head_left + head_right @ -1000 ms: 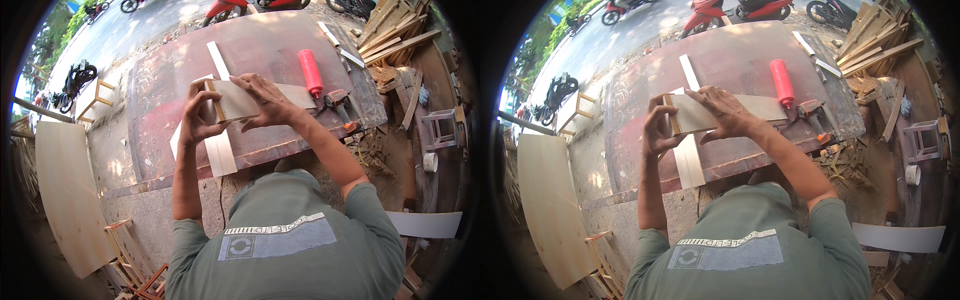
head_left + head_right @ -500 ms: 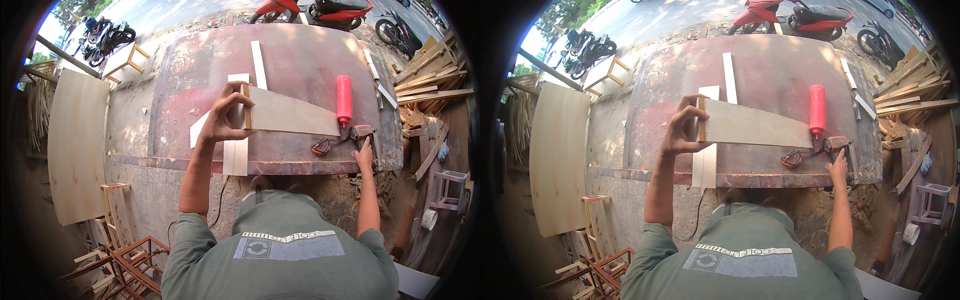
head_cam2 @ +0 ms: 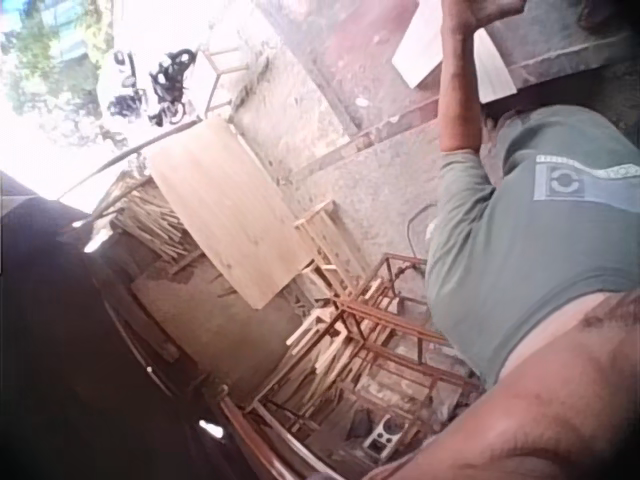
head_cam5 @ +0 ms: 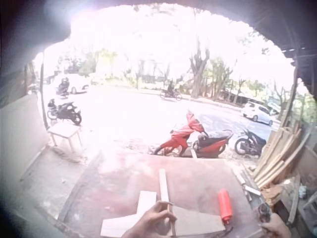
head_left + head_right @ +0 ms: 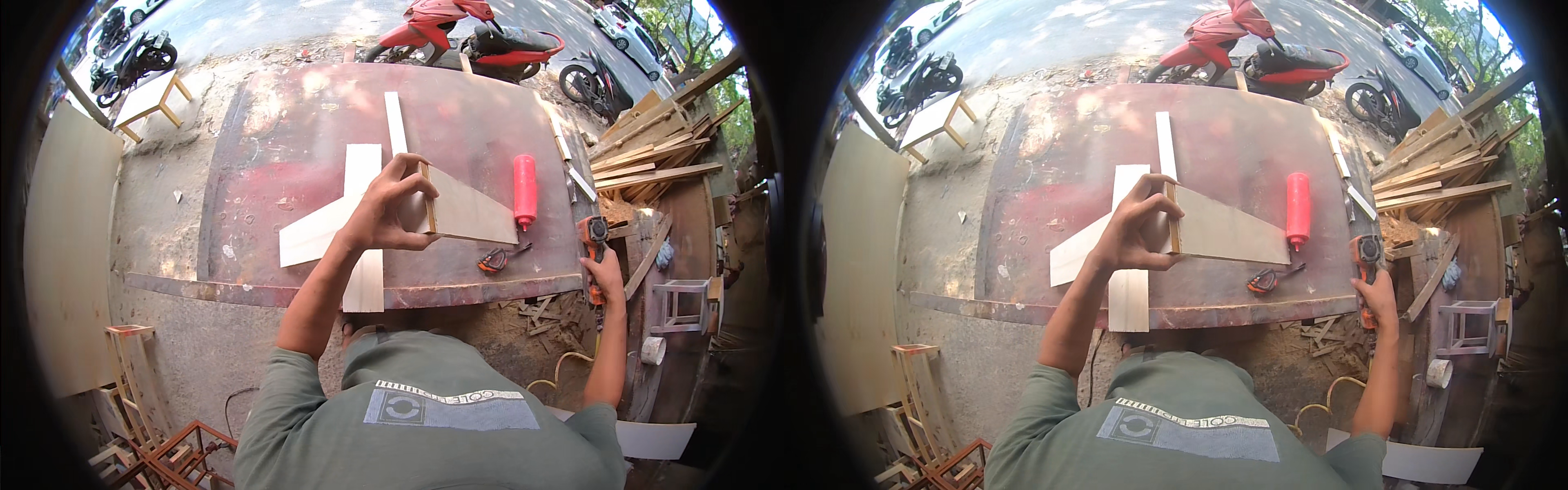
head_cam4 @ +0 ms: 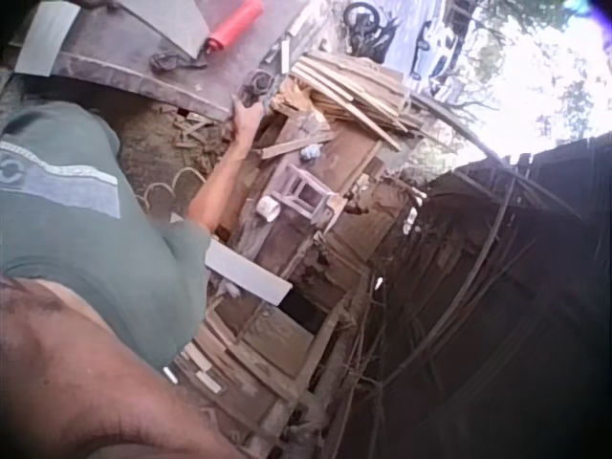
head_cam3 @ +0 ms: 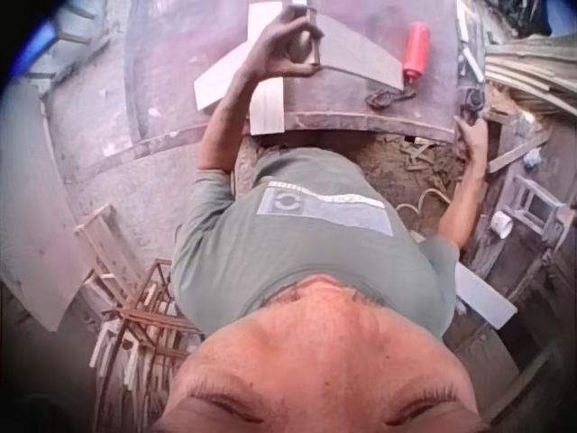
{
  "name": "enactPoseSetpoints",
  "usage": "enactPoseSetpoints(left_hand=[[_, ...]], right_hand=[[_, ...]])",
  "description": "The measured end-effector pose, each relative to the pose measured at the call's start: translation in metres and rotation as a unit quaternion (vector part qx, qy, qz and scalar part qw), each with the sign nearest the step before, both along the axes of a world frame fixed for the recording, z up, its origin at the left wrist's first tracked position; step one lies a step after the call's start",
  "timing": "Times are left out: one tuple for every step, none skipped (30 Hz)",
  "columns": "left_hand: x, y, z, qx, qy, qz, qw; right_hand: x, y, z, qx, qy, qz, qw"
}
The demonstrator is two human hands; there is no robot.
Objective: The person applies glue to the edges of wooden boards and uses a pneumatic nail gun to join them together into a rectangular frame.
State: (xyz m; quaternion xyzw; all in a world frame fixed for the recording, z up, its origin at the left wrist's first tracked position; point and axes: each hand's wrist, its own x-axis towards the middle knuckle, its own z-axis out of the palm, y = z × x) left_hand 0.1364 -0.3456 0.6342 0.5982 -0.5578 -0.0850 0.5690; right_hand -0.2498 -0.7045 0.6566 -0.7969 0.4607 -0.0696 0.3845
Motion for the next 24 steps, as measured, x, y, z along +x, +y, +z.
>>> enactPoseSetpoints(left_hand=[[0.001, -0.001, -0.001, -0.014, -0.005, 0.001, 1.0], [0.0, -0.004, -0.001, -0.027, -0.008, -0.005, 1.0], [-0.001, -0.006, -0.002, -0.038, -0.011, -0.011, 0.999], [-0.002, -0.008, -0.002, -0.043, -0.022, -0.017, 0.999], [-0.001, -0.004, -0.004, -0.046, -0.024, -0.009, 0.999], [-0.001, 0.0, -0.006, -0.051, -0.028, -0.002, 0.998], [0.0, 0.001, -0.008, -0.053, -0.033, 0.003, 0.998], [0.002, 0.001, -0.01, -0.057, -0.037, 0.0, 0.998], [0.003, 0.001, -0.011, -0.057, -0.036, 0.003, 0.998], [0.002, 0.001, -0.012, -0.057, -0.034, 0.001, 0.998], [0.002, 0.002, -0.012, -0.054, -0.034, 0.003, 0.998], [0.002, 0.003, -0.013, -0.057, -0.034, 0.003, 0.998], [0.002, 0.002, -0.014, -0.059, -0.035, 0.004, 0.998], [0.002, 0.003, -0.015, -0.061, -0.035, 0.005, 0.998], [0.003, 0.004, -0.016, -0.064, -0.037, 0.011, 0.997], [0.003, 0.005, -0.016, -0.069, -0.039, 0.01, 0.997], [0.002, 0.005, -0.016, -0.073, -0.04, 0.01, 0.996], [0.001, 0.006, -0.017, -0.076, -0.037, 0.009, 0.996], [0.0, 0.005, -0.017, -0.078, -0.034, 0.008, 0.996], [-0.001, 0.005, -0.017, -0.08, -0.031, 0.008, 0.996], [-0.001, 0.005, -0.018, -0.083, -0.029, 0.009, 0.996], [0.0, 0.005, -0.02, -0.086, -0.026, 0.01, 0.996], [0.0, 0.005, -0.021, -0.089, -0.024, 0.011, 0.996], [0.001, 0.005, -0.021, -0.089, -0.025, 0.007, 0.996]], right_hand=[[0.012, 0.022, 0.038, 0.007, -0.013, 0.022, 1.0], [0.012, 0.035, 0.066, 0.008, -0.007, 0.009, 1.0], [0.012, 0.049, 0.09, 0.01, 0.0, -0.005, 1.0], [0.016, 0.066, 0.113, 0.02, -0.004, -0.004, 1.0], [0.036, 0.081, 0.136, 0.032, -0.006, 0.01, 0.999], [0.054, 0.099, 0.157, 0.043, -0.01, 0.022, 0.999], [0.071, 0.116, 0.175, 0.035, 0.012, 0.043, 0.998], [0.088, 0.135, 0.194, 0.025, 0.036, 0.061, 0.997], [0.103, 0.151, 0.21, 0.015, 0.058, 0.079, 0.995], [0.115, 0.164, 0.225, 0.013, 0.096, 0.105, 0.99], [0.129, 0.176, 0.238, -0.011, 0.128, 0.136, 0.982], [0.145, 0.191, 0.249, -0.034, 0.161, 0.164, 0.973], [0.159, 0.205, 0.257, -0.056, 0.192, 0.192, 0.961], [0.172, 0.22, 0.263, -0.076, 0.186, 0.232, 0.952], [0.186, 0.231, 0.269, -0.08, 0.2, 0.256, 0.942], [0.197, 0.243, 0.275, -0.082, 0.216, 0.272, 0.934], [0.204, 0.252, 0.278, -0.085, 0.231, 0.289, 0.925], [0.206, 0.256, 0.273, -0.097, 0.188, 0.326, 0.921], [0.21, 0.261, 0.272, -0.112, 0.199, 0.349, 0.909], [0.217, 0.265, 0.273, -0.126, 0.21, 0.371, 0.896], [0.225, 0.27, 0.274, -0.14, 0.22, 0.396, 0.88], [0.234, 0.277, 0.274, -0.137, 0.223, 0.407, 0.875], [0.241, 0.283, 0.274, -0.139, 0.235, 0.407, 0.872], [0.247, 0.288, 0.273, -0.141, 0.246, 0.407, 0.868]])
